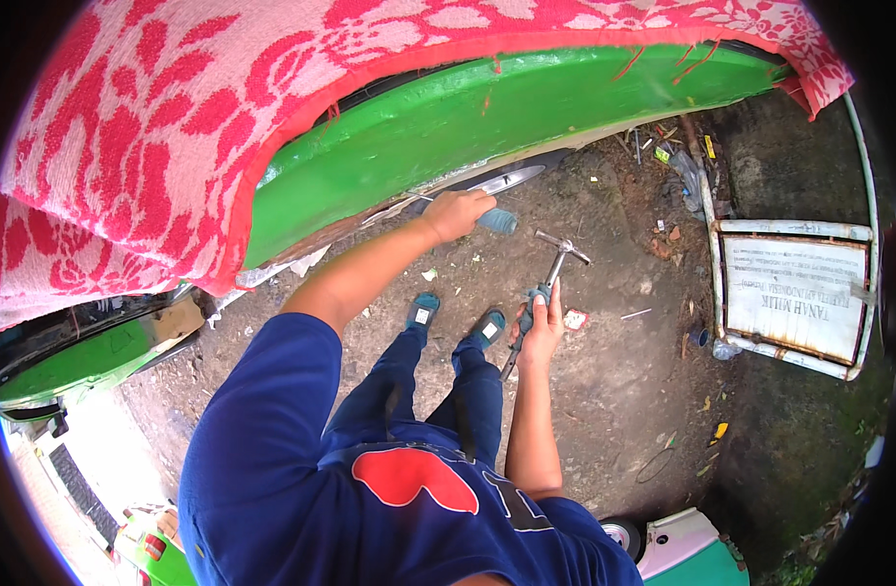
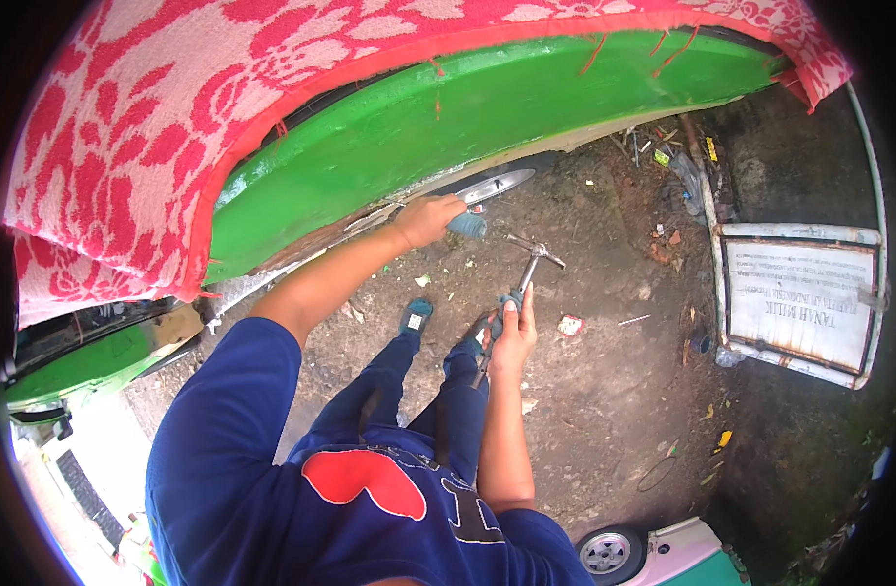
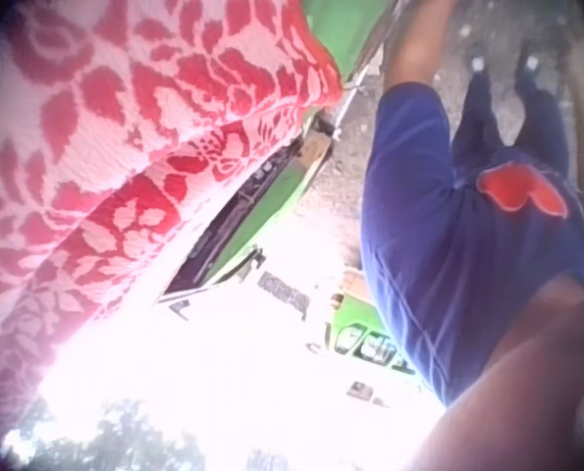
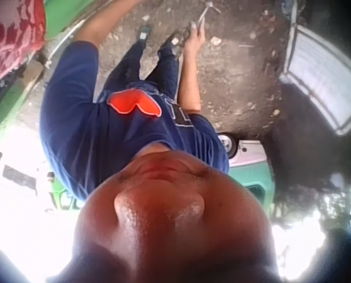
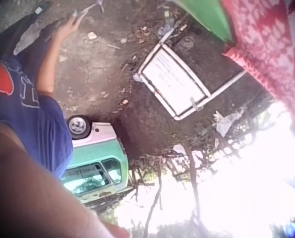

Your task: The person uses a hammer and a small tool to tap and adjust a green vehicle panel under a red patterned cloth. The person repeatedly strikes the tool against the panel edge while holding it in place, working along the lower edge of the panel.

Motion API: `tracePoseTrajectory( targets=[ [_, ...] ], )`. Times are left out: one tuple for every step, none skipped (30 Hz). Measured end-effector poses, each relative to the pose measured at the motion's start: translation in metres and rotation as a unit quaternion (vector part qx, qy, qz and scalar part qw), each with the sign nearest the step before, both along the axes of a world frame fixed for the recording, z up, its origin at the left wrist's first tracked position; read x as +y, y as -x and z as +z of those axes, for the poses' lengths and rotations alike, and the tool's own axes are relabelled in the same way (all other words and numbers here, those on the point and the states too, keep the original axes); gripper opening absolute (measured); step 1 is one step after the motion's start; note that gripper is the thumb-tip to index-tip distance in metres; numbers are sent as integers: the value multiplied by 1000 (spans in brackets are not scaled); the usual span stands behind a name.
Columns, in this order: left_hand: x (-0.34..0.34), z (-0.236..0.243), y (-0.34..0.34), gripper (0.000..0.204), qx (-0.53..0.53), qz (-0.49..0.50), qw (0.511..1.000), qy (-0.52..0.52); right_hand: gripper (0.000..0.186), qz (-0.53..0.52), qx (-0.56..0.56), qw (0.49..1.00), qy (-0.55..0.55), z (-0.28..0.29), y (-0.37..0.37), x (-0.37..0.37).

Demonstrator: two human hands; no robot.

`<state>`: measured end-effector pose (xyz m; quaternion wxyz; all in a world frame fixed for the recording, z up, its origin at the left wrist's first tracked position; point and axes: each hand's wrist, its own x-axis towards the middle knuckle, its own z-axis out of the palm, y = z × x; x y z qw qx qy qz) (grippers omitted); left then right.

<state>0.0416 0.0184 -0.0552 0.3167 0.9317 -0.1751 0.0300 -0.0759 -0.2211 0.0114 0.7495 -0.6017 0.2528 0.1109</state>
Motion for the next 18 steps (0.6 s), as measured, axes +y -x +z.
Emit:
tracePoseTrajectory(
  targets=[
    [0, -2, 2, 28, 0, 0, 1000, -1, 57, -3, 6, 1000, 9, 1, 0, -2],
    [0, -5, 2, 28, -3, 0, 1000, -1, 57, 7, 12, 1000, 4, 3, -1, -7],
    [0, -4, 0, 28, -6, -4, 1000, -1, 58, 5, 10, 1000, 0, 4, 0, -8],
    [0, -2, -1, 28, -8, -7, 1000, -2, 58, 3, 8, 1000, -3, 5, -1, -9],
    [0, -1, 0, 29, -9, -7, 1000, 4, 58, 1, 6, 1000, -6, 5, -1, -10],
    [1, -1, 1, 30, -11, -8, 1000, 7, 59, -1, -5, 1000, -4, 9, -2, -8],
    [2, -1, 1, 31, -13, -8, 1000, 11, 58, -12, -16, 1000, 4, 12, -2, -3],
    [4, -2, 1, 32, -20, -9, 1000, 12, 57, -24, -26, 999, 12, 14, 1, 4],
    [6, -1, 0, 32, -27, -10, 1000, 12, 57, -35, -38, 998, 20, 15, 2, 11],
    [3, -1, 0, 32, -34, -14, 999, 16, 56, 32, -25, 998, 39, 11, 5, 18],
    [2, 0, 2, 32, -35, -14, 999, 26, 56, 54, 4, 998, 26, 8, 9, 27],
    [9, 1, 2, 32, -37, -11, 999, 31, 56, 45, 6, 999, 28, 9, 7, 28],
    [14, 2, 1, 31, -40, -8, 999, 37, 56, 36, 7, 999, 31, 11, 5, 27],
    [14, 3, -3, 31, -39, -6, 999, 33, 55, 2, -17, 1000, 14, 15, 4, 21],
    [11, 1, -3, 30, -34, -4, 999, 32, 55, -31, -37, 999, 1, 19, 8, 14],
    [9, 0, -3, 30, -30, -1, 999, 32, 55, -46, -54, 997, -8, 17, 7, 16],
    [13, -2, 0, 30, -26, 17, 999, 44, 55, 22, -32, 999, 7, 12, 9, 21],
    [16, -5, -1, 29, -26, 33, 997, 57, 55, 87, -13, 996, 23, 7, 8, 28]
  ],
)
